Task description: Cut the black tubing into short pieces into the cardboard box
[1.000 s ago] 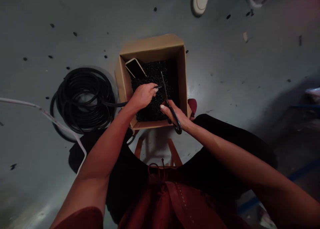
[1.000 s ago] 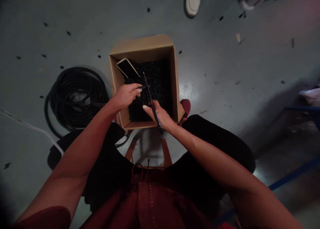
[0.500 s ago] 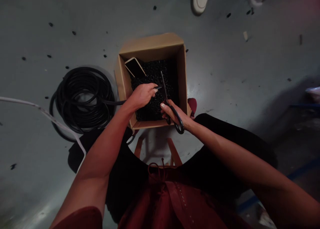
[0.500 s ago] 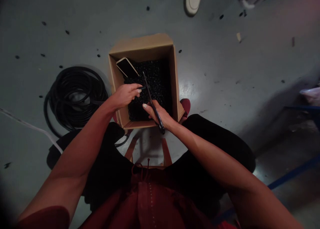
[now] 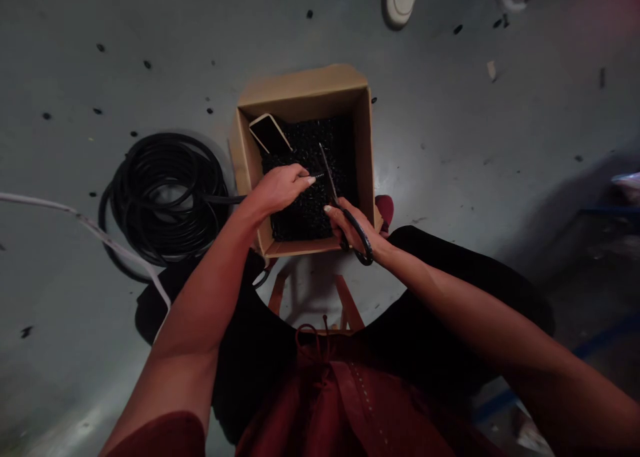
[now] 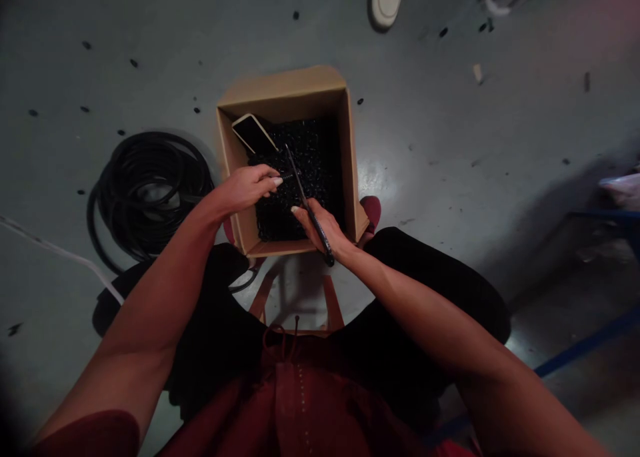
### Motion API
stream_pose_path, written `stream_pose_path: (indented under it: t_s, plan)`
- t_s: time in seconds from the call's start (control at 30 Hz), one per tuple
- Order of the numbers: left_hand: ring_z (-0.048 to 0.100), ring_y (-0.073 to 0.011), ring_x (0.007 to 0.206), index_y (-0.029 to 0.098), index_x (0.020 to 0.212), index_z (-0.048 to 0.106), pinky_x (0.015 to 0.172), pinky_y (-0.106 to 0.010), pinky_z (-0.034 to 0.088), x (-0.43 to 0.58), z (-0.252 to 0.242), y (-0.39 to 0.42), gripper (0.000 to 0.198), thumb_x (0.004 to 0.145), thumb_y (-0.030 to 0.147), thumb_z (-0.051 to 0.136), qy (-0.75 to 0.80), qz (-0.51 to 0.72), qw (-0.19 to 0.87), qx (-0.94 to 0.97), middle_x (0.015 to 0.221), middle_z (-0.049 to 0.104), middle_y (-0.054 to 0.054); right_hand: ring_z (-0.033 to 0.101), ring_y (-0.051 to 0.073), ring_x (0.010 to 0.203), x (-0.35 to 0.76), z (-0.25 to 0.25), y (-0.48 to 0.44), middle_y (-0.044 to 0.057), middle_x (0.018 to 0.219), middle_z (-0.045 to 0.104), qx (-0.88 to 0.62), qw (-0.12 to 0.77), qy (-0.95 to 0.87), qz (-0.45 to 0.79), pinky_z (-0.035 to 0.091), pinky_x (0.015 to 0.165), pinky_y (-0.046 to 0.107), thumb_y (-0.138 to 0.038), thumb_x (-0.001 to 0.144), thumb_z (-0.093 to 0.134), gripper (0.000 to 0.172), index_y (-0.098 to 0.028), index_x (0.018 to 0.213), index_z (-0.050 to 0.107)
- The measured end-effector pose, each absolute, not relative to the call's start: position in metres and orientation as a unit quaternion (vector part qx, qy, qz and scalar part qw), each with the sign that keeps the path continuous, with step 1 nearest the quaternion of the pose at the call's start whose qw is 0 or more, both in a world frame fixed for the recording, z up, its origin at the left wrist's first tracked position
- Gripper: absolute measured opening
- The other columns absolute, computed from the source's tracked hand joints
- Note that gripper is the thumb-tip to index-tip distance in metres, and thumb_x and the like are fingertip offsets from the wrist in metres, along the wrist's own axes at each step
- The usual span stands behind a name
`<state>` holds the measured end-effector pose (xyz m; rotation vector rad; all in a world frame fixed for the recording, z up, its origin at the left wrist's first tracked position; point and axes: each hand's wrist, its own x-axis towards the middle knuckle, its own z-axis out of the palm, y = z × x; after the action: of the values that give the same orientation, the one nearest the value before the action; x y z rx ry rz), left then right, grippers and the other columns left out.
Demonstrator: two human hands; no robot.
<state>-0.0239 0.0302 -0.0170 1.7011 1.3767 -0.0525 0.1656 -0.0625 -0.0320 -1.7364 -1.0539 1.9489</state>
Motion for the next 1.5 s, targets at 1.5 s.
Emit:
stream_pose_path:
  t_s: [1.5]
  plan:
    - [0.061,-0.0210,0.084,0.014,0.088,0.067,0.079,-0.033,0.045,-0.031,-0.015,0.037,0.034,0.094,0.033,0.040,0.601,-0.025,0.379,0.703,0.090,0.070,-0.012,0.065,0.016,0.083,0.162,-0.033,-0.061,0.005,0.100,0.065,-0.609,0.184,-0.362,0.681,0.055,0.075,0.031,-0.056,0.092,0.052,0.036,-0.022,0.104,0.053]
